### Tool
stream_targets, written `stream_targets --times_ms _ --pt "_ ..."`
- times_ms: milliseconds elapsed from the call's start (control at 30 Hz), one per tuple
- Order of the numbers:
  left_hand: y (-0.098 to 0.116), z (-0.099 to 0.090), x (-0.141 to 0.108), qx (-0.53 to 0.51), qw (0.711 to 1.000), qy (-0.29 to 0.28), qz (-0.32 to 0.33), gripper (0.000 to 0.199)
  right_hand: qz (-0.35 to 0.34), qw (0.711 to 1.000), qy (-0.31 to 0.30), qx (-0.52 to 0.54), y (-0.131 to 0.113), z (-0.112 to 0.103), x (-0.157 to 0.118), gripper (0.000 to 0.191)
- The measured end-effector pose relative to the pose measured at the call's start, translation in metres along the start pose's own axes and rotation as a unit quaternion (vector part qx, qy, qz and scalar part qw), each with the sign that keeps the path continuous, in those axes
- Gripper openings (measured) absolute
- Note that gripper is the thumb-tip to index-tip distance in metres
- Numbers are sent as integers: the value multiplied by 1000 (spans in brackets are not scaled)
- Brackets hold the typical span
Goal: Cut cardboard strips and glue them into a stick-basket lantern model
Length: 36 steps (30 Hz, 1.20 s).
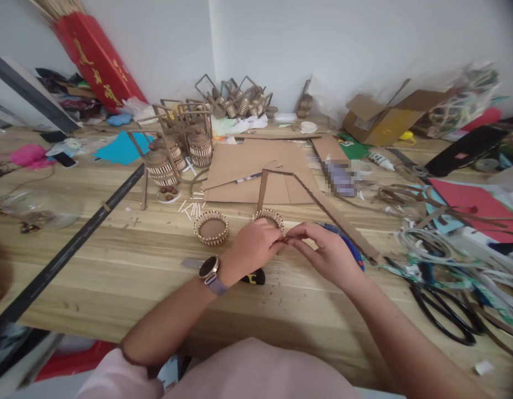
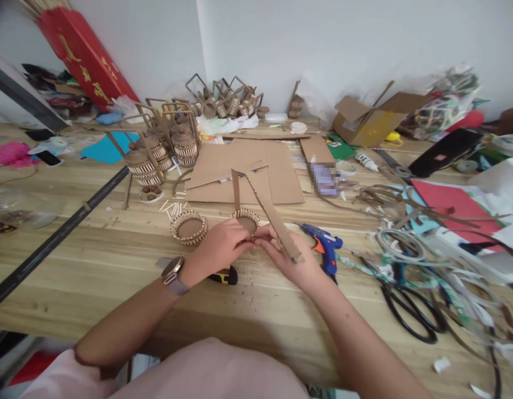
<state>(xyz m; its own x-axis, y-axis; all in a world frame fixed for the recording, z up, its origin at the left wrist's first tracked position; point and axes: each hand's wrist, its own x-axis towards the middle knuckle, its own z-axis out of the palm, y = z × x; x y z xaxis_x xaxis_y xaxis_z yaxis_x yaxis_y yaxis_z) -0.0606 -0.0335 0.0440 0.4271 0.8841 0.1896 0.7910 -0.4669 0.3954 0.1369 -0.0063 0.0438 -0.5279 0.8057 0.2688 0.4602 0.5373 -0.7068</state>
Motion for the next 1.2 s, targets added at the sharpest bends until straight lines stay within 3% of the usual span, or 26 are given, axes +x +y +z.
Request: stream_targets --times_ms 100,300,567,1200 --pt "-11 -4 -1 18 1000 -2 -18 15 -19 999 -20 -30 4 -7 8 18" --pt "-26 -1 -4 62 997 -36 -37 30 -26 998 -39 -34 16 -6 17 17" --pt "-26 21 3 57 996 -55 -41 24 -42 999 -28 -17 17 6 18 15" --pt "-20 34 7 70 994 -19 -87 21 -76 996 -26 -24 25 11 24 14"
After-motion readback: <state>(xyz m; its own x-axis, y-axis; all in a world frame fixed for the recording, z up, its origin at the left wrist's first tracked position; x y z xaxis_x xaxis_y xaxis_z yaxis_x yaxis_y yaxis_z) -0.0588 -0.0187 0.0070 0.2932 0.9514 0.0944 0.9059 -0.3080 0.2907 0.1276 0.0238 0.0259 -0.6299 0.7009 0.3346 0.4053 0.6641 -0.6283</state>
